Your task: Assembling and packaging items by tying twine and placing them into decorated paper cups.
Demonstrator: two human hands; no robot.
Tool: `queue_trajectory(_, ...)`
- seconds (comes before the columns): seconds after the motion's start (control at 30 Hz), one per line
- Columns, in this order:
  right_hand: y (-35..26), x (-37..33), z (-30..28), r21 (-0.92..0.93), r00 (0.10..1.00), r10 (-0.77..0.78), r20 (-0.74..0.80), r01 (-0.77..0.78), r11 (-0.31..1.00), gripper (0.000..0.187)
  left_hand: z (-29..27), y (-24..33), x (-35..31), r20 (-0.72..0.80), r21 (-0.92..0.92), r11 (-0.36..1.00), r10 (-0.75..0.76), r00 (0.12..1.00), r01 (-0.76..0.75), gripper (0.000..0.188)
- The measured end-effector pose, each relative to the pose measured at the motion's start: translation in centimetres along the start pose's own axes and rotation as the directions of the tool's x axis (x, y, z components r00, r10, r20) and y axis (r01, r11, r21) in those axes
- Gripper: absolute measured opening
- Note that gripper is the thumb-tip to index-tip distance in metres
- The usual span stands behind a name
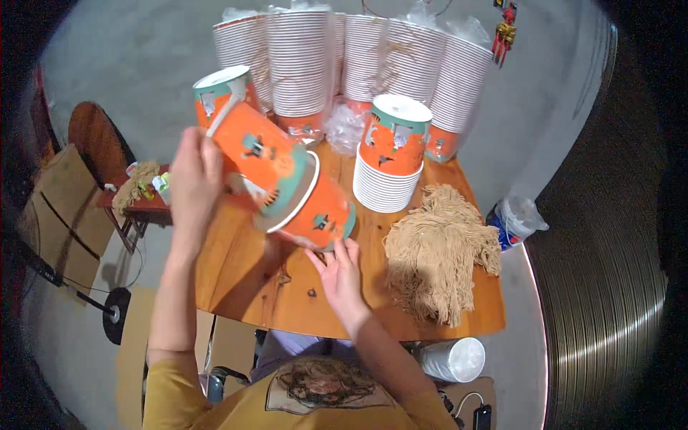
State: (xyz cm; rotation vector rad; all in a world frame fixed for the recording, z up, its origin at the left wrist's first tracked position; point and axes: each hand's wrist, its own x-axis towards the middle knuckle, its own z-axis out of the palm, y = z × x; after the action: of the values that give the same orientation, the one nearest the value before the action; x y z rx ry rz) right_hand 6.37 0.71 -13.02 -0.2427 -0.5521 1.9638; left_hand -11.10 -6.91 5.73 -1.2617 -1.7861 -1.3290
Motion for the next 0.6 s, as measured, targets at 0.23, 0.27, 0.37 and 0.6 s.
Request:
queue_trajectory(0.23, 1.9, 10.6, -4.3, 0.123, 0.97, 0.218, -0.105, -0.205, 0.971, 0.029, -3.3, 2.4, -2.6, 0.119, 0.106, 0.889, 0.433, 0.894, -0.445, 0.009)
queue_trajectory(0.27, 1.3, 10.9, -3.2, 0.082, 0.969, 0.22, -0.117, -0.211, 0.974, 0.029, -4.4, 2.9, -3.7, 0.205, 0.111, 0.866, 0.461, 0.864, -0.488, 0.011)
queue_trajectory(0.37, 0.7, 12.5, -5.3, -0.031, 0.966, 0.224, -0.129, -0.229, 0.973, 0.037, -3.6, 3.3, -8.4, 0.605, 0.096, 0.846, 0.369, 0.705, -0.525, 0.02)
queue_trajectory(0.6, -1.8, 12.2, -9.8, -0.76, 0.987, 0.16, -0.029, -0.126, 0.638, 0.025, 2.0, 2.6, -13.5, 0.541, -0.18, 0.697, 0.659, 0.522, -0.694, 0.025)
